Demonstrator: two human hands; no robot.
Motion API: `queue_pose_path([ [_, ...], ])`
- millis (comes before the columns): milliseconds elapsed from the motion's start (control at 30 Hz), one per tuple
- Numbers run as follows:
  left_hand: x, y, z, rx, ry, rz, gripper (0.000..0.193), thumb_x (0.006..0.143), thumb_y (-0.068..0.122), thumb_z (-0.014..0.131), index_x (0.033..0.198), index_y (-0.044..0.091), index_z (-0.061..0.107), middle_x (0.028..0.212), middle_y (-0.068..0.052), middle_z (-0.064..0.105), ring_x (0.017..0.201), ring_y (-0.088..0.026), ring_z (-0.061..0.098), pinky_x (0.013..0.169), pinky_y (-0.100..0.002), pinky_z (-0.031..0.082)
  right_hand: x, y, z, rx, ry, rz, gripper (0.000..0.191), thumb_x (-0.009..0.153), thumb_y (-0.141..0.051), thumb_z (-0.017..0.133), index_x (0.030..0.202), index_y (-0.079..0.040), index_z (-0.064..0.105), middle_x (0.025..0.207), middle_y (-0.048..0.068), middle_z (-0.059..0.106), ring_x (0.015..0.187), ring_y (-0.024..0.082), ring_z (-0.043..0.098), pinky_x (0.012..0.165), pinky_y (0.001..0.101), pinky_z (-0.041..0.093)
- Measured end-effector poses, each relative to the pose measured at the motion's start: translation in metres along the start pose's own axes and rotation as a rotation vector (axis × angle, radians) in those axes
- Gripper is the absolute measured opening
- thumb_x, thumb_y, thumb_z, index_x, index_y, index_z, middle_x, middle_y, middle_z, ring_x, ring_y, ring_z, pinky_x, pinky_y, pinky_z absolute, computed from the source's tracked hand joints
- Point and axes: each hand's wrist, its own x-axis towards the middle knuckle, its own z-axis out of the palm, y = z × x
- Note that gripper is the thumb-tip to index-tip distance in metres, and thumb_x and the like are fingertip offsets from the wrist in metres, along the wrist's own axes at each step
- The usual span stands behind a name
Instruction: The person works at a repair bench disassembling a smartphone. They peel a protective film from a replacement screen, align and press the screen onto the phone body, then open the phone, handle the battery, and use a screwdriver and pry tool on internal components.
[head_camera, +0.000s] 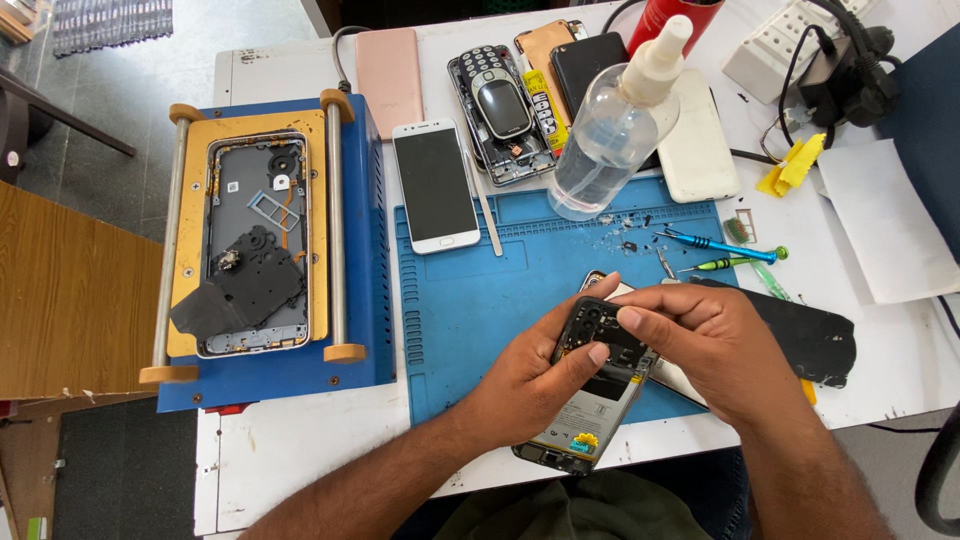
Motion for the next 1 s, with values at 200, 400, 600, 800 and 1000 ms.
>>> queue_pose_path([
  [200, -0.002, 0.003, 0.0, 0.051, 0.004, -0.025, 0.069, 0.111, 0.032, 0.048, 0.17, 0.01, 0.02, 0.122, -0.014, 0.066, 0.119, -0.015, 0.063, 0.107, -0.034, 0.051, 0.003, -0.003, 0.004, -0.01, -0.007, -0.024, 0.022, 0.093, -0.012, 0.071, 0.102, 0.006, 0.079, 0.087, 0.011, 0.08, 0.076, 0.012, 0.069, 0.067, 0.0259, 0.056],
  [400, -0.001, 0.004, 0.002, 0.042, -0.016, -0.068, 0.072, 0.11, 0.03, 0.046, 0.17, 0.012, 0.013, 0.13, -0.016, 0.063, 0.123, -0.017, 0.06, 0.11, -0.036, 0.049, 0.005, -0.005, 0.007, -0.212, 0.057, 0.04, 0.017, 0.091, -0.013, 0.072, 0.092, 0.001, 0.081, 0.073, 0.005, 0.074, 0.062, 0.007, 0.061, 0.054, 0.0239, 0.048],
  [600, -0.001, 0.007, 0.003, 0.075, -0.012, -0.055, 0.071, 0.11, 0.024, 0.047, 0.171, 0.01, 0.014, 0.141, -0.023, 0.056, 0.133, -0.02, 0.054, 0.118, -0.038, 0.042, 0.013, -0.015, 0.008, -0.207, -0.038, 0.066, 0.02, 0.092, -0.016, 0.072, 0.086, 0.001, 0.081, 0.07, 0.004, 0.072, 0.06, 0.006, 0.058, 0.052, 0.0247, 0.046],
  [800, 0.0, 0.009, 0.004, 0.083, -0.019, -0.07, 0.071, 0.109, 0.023, 0.046, 0.169, 0.01, 0.012, 0.155, -0.024, 0.047, 0.142, -0.022, 0.048, 0.119, -0.038, 0.039, 0.015, -0.024, 0.011, -0.218, -0.06, 0.119, 0.023, 0.09, -0.018, 0.073, 0.079, 0.001, 0.077, 0.065, 0.001, 0.069, 0.057, 0.007, 0.054, 0.05, 0.0255, 0.043],
  [1000, 0.0, 0.009, 0.002, 0.13, -0.005, -0.302, 0.079, 0.11, 0.026, 0.047, 0.176, 0.017, 0.005, 0.137, -0.031, 0.059, 0.121, -0.029, 0.064, 0.109, -0.041, 0.047, 0.019, -0.03, 0.019, -0.47, -0.015, 0.16, 0.027, 0.089, -0.023, 0.073, 0.074, -0.002, 0.077, 0.06, 0.001, 0.062, 0.054, 0.008, 0.048, 0.051, 0.0267, 0.039],
])
